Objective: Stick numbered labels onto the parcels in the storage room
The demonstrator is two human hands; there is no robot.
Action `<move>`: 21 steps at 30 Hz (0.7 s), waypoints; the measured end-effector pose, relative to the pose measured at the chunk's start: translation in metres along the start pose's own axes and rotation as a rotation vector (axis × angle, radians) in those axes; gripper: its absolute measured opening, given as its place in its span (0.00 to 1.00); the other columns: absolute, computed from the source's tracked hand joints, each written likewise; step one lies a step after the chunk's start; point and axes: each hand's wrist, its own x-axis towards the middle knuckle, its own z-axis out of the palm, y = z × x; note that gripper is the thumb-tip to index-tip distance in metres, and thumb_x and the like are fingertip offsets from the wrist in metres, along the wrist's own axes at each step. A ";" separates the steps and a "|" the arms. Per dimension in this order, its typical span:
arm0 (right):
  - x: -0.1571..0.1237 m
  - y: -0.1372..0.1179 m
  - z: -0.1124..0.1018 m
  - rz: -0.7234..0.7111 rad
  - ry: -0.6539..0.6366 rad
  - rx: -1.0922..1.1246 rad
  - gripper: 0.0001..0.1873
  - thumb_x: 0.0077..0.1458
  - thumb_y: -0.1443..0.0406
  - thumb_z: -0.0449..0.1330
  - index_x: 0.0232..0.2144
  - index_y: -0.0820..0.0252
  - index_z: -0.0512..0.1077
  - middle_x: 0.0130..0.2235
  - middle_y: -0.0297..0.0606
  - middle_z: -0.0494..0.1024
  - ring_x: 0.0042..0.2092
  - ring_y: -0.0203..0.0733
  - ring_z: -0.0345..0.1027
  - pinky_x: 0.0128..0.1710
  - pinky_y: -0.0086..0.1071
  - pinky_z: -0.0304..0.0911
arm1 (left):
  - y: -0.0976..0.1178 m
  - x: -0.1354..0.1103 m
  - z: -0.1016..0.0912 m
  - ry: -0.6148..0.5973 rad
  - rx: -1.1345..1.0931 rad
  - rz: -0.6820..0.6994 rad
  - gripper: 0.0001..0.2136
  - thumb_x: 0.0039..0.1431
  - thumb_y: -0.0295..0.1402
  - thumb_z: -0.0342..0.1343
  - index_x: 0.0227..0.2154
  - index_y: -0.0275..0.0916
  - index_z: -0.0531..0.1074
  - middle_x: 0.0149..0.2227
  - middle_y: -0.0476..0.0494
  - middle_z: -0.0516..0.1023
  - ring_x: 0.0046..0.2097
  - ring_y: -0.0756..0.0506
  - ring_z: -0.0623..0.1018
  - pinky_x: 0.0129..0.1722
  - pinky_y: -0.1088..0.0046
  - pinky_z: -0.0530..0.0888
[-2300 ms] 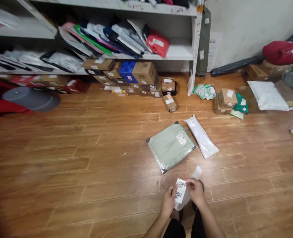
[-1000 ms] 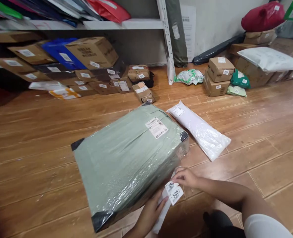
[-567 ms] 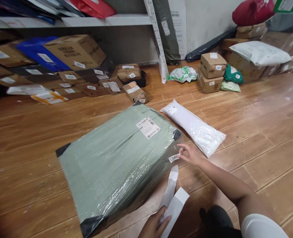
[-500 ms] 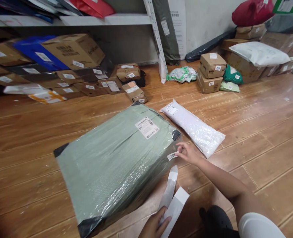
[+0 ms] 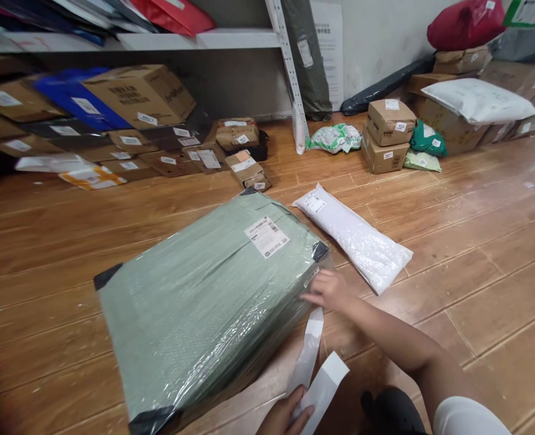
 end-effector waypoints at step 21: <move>0.002 -0.008 -0.063 0.316 -0.423 0.012 0.21 0.50 0.48 0.66 0.38 0.56 0.78 0.34 0.37 0.81 0.35 0.44 0.74 0.34 0.34 0.65 | 0.096 0.107 -0.026 0.520 -0.342 0.091 0.12 0.59 0.47 0.46 0.30 0.44 0.62 0.33 0.46 0.75 0.39 0.43 0.75 0.42 0.70 0.71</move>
